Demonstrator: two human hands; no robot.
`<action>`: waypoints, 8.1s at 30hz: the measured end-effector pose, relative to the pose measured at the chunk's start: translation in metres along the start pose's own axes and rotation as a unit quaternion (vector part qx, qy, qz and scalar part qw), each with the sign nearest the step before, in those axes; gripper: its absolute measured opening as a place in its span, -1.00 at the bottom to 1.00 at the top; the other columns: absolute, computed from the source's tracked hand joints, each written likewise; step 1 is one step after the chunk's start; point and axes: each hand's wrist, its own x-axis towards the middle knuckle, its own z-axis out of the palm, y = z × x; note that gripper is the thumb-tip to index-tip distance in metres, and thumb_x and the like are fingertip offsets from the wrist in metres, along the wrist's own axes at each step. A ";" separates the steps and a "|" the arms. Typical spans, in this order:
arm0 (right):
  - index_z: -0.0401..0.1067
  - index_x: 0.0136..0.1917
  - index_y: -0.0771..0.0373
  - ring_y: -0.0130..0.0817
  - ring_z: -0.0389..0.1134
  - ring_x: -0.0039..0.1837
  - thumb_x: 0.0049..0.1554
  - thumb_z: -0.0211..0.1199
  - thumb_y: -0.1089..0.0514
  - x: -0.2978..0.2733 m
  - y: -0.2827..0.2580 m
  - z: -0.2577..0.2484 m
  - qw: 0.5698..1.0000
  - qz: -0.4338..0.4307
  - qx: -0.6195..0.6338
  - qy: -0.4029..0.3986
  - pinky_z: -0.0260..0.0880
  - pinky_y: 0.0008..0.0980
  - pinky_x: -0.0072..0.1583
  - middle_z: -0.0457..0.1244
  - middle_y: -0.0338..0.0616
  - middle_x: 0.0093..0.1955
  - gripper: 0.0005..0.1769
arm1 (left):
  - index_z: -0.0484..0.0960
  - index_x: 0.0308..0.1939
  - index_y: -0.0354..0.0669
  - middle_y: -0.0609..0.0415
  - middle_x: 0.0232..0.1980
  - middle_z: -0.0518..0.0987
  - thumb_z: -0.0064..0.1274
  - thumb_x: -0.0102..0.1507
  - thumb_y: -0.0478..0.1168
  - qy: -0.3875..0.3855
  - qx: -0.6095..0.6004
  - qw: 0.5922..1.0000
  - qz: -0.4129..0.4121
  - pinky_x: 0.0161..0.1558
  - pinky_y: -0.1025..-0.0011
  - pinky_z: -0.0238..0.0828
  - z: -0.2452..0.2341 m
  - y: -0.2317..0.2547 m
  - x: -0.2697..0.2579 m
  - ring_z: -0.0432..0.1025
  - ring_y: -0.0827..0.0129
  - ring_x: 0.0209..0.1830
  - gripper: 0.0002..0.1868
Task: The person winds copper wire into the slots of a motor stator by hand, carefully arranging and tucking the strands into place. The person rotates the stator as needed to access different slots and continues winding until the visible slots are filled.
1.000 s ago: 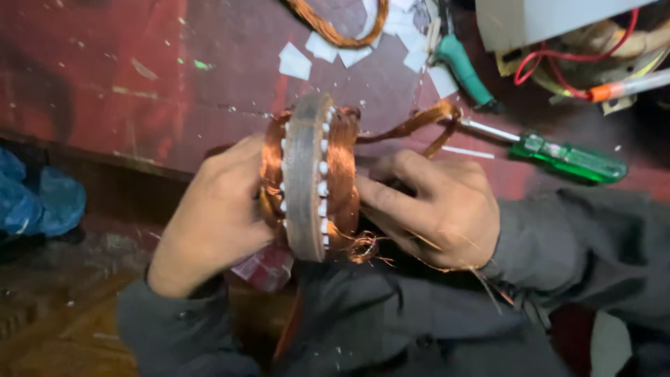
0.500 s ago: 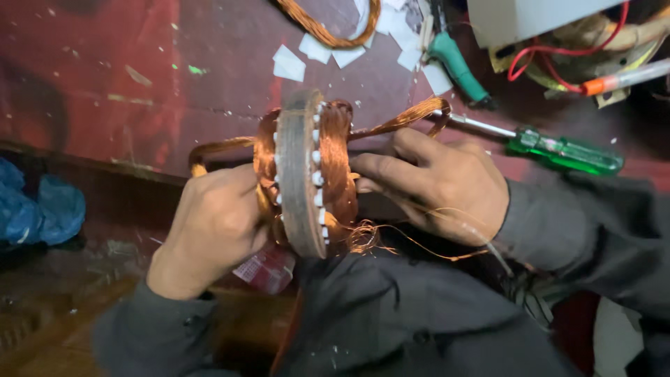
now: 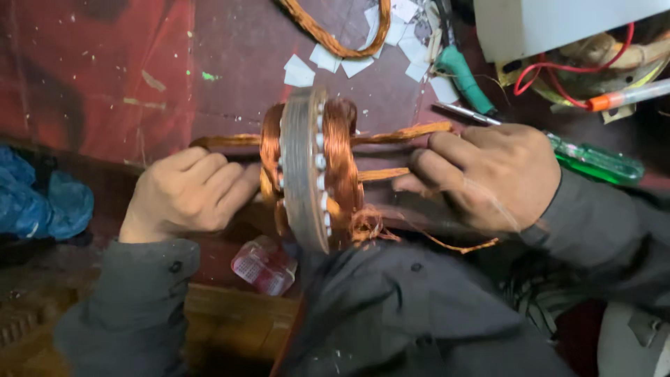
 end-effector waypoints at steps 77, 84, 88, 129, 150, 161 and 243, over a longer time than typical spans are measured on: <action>0.49 0.07 0.27 -0.03 0.42 -0.08 0.13 0.43 0.14 0.008 -0.052 0.028 0.940 0.202 0.270 0.058 0.39 -0.19 -0.15 0.34 -0.05 -0.03 -0.72 | 0.61 0.07 -0.31 -0.14 0.15 0.62 0.31 0.19 -0.32 0.052 -0.460 0.795 -0.391 0.16 0.38 0.49 -0.012 0.061 0.050 0.59 0.10 0.09 -0.61; 0.49 -0.02 0.27 -0.12 0.44 -0.08 0.12 0.40 0.15 0.015 -0.048 0.029 0.901 0.251 0.350 0.048 0.44 -0.27 -0.07 0.34 -0.07 -0.09 -0.80 | 0.58 0.12 -0.34 -0.17 0.25 0.58 0.32 0.14 -0.35 0.066 -0.455 0.804 -0.378 0.28 0.33 0.44 -0.016 0.058 0.053 0.56 0.07 0.20 -0.52; 0.46 -0.03 0.32 -0.07 0.42 -0.05 0.07 0.38 0.23 0.017 -0.056 0.028 0.904 0.265 0.331 0.061 0.42 -0.22 -0.04 0.33 -0.02 -0.09 -0.78 | 0.63 0.03 -0.32 -0.10 0.07 0.64 0.31 0.17 -0.35 0.026 -0.471 0.771 -0.427 0.14 0.37 0.49 -0.016 0.061 0.057 0.59 0.13 0.05 -0.64; 0.52 -0.04 0.25 -0.07 0.44 -0.04 0.02 0.42 0.26 0.003 -0.045 0.031 0.929 0.196 0.313 0.023 0.43 -0.22 -0.08 0.36 -0.07 -0.07 -0.79 | 0.50 0.25 -0.36 -0.16 0.10 0.62 -0.12 0.31 -0.40 0.044 -0.447 0.764 -0.463 0.19 0.33 0.45 -0.023 0.055 0.024 0.57 0.04 0.09 -0.59; 0.44 0.18 0.29 0.08 0.40 0.02 -0.02 0.41 0.22 0.001 -0.027 0.014 0.960 0.169 0.218 0.043 0.42 -0.12 -0.04 0.32 0.02 0.06 -0.53 | 0.56 0.15 -0.34 -0.18 0.17 0.58 0.12 0.17 -0.52 0.082 -0.412 0.820 -0.390 0.14 0.28 0.50 -0.004 0.070 0.075 0.53 -0.09 0.15 -0.56; 0.49 0.12 0.22 0.01 0.37 0.06 0.09 0.45 0.16 -0.010 -0.020 0.028 0.957 0.110 0.253 0.095 0.39 -0.12 0.06 0.32 -0.05 0.02 -0.67 | 0.45 0.27 -0.43 -0.23 0.35 0.48 0.14 0.23 -0.47 0.080 -0.390 0.846 -0.355 0.24 0.30 0.49 -0.007 0.081 0.074 0.53 0.01 0.20 -0.49; 0.50 0.09 0.27 0.00 0.34 -0.18 0.09 0.46 0.10 0.025 -0.030 0.027 0.961 0.186 0.205 0.025 0.32 -0.08 -0.16 0.28 -0.03 -0.21 -0.65 | 0.54 0.16 -0.41 -0.28 0.33 0.49 0.14 0.24 -0.49 0.087 -0.397 0.842 -0.355 0.23 0.23 0.50 -0.003 0.055 0.062 0.52 -0.08 0.26 -0.61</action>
